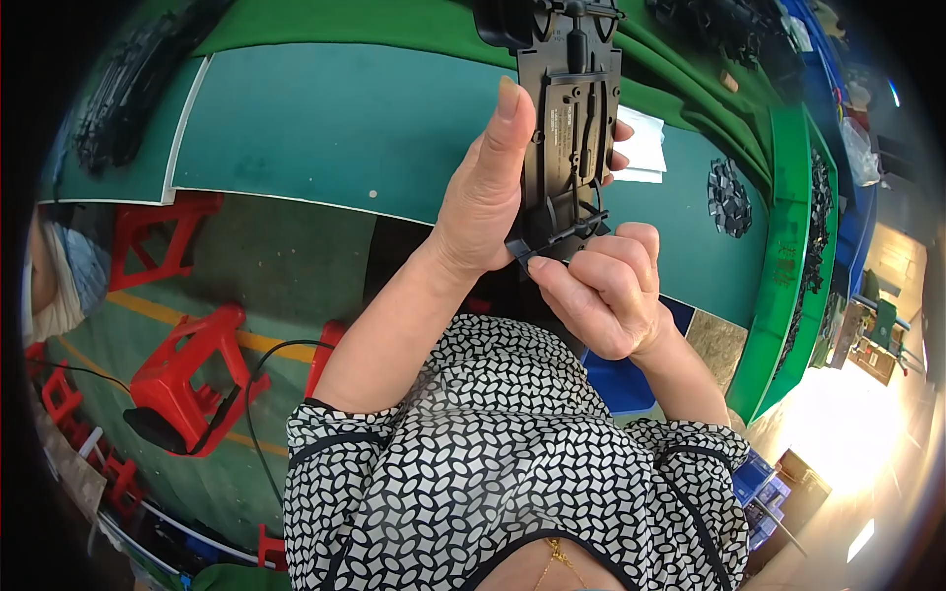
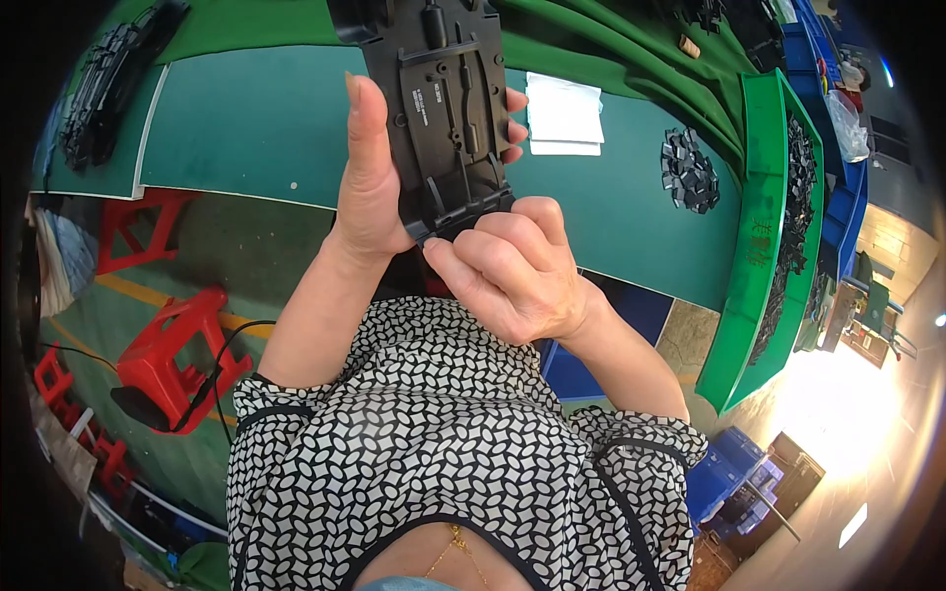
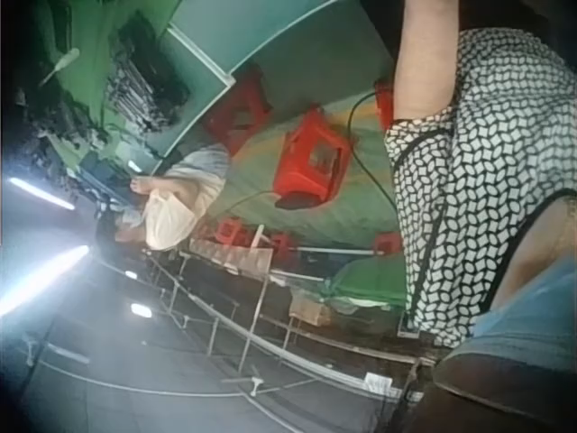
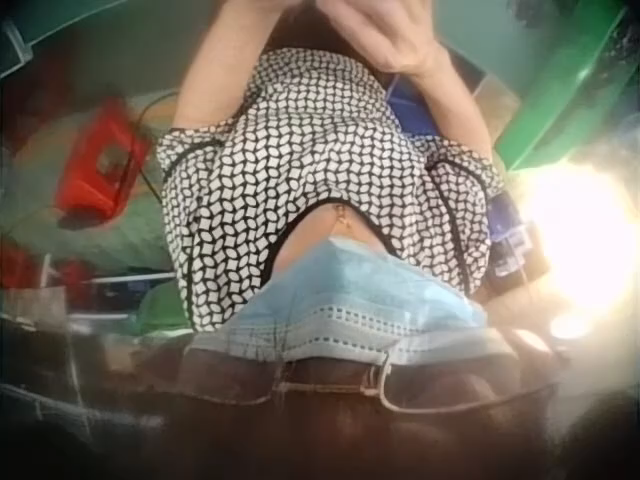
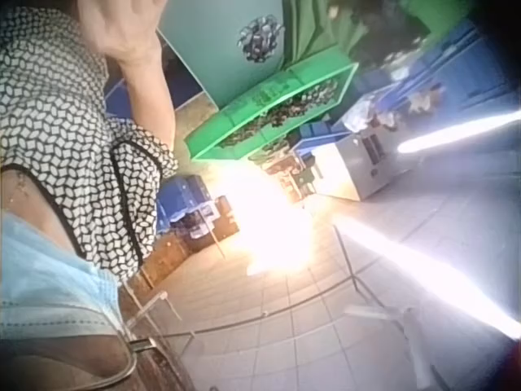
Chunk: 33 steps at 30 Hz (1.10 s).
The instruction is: The recorder is assembling small black plastic components onto a larger plastic chassis at a factory assembly station.
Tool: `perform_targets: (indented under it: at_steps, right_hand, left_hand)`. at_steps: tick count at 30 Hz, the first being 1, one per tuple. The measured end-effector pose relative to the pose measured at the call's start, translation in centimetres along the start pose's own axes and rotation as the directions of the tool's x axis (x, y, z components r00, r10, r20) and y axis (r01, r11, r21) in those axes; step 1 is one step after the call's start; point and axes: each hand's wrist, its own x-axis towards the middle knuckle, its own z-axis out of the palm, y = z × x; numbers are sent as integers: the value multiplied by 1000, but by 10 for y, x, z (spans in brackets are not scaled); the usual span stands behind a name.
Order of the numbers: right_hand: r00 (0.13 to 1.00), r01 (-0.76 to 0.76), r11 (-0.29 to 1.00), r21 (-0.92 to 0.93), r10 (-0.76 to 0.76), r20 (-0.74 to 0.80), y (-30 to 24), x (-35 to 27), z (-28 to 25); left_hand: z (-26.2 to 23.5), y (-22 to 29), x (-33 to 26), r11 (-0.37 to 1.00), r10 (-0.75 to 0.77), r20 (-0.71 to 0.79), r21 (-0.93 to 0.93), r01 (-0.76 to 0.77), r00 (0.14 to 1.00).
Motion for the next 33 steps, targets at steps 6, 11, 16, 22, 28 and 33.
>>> perform_targets:
  at_steps: [6,11,16,22,28,33]
  right_hand:
    - [999,25,1000,2,-25,-32,2,-3,4]
    - [1000,17,1000,19,-17,-5,3,-2,5]
    - [1000,17,999,51,-17,-5,3,-1,8]
    - [1000,13,997,74,-12,-1,3,1,8]
    - [1000,5,996,89,-4,-14,1,1,10]
    - [999,-44,998,34,45,-22,-6,1,-2]
  left_hand:
    - [2,-2,-1,993,17,-26,-119,-20,1000]
    - [0,-1,-1,994,31,-23,-100,-34,999]
    - [0,-1,0,996,16,-24,-86,-18,1000]
    - [0,-1,-1,997,21,-19,-69,-22,1000]
    - [0,0,-3,998,11,-16,-66,-12,1000]
    - [-1,0,-6,996,63,-5,-65,-63,998]
